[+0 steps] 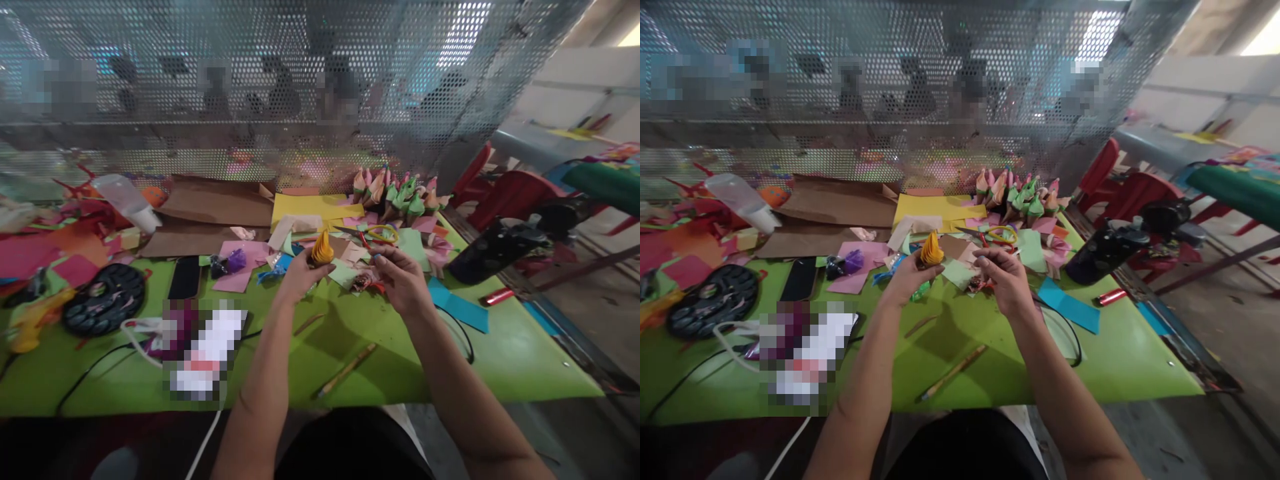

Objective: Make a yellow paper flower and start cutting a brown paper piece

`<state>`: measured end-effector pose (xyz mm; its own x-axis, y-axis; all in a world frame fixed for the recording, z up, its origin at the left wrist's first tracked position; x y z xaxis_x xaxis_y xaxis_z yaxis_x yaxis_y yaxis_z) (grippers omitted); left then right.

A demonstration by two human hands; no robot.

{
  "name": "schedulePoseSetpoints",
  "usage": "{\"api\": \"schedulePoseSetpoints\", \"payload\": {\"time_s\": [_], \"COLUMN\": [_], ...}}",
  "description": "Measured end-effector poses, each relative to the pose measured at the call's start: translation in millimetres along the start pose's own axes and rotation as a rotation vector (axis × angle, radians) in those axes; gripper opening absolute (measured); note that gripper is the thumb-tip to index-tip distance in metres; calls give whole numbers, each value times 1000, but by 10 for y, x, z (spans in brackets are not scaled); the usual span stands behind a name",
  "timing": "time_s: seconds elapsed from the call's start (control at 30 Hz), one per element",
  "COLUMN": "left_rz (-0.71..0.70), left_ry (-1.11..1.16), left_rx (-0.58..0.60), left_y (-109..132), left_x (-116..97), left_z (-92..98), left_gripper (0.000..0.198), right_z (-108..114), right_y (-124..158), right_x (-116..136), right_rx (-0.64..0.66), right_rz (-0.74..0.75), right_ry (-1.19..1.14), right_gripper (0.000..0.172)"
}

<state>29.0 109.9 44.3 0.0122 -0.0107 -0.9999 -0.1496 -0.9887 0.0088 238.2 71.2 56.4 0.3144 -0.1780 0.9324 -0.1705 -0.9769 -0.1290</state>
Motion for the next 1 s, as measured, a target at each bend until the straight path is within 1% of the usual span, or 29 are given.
{"api": "schedulePoseSetpoints", "payload": {"time_s": [0.2, 0.3, 0.47, 0.67, 0.73, 0.87, 1.0], "left_rz": [-18, -24, -22, -31, -24, -22, -36], "left_ry": [-20, -28, -44, -34, -34, -29, -38], "left_rx": [0, 11, 13, 19, 25, 27, 24], "left_y": [-2, 1, -14, -22, -17, -8, -13], "left_x": [22, 22, 38, 44, 38, 27, 34], "left_z": [8, 10, 13, 17, 18, 14, 6], "left_gripper": [60, 59, 61, 67, 69, 67, 62], "right_z": [-7, -4, 28, 40, 31, 5, 0], "right_y": [-7, -7, -10, -25, -22, -9, -4], "right_x": [3, 5, -14, -53, -44, -2, 15], "right_rx": [44, 32, 4, -33, -23, 23, 7], "right_rz": [47, 37, -7, -13, -7, 10, -13], "right_ry": [-44, -75, -53, -81, -90, -107, -112], "right_gripper": [39, 41, 36, 40, 41, 39, 38]}}
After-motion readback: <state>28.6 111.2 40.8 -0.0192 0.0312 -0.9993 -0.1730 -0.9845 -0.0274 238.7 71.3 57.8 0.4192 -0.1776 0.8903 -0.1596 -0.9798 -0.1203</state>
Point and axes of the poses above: each hand's wrist, its own y-axis away from the middle knuckle, its own z-axis out of the back of the hand, x = y × z, the point moved 1 cm from there along -y, towards the middle knuckle, and after that the axes turned 1 degree about -x, right-handed, at the moved point
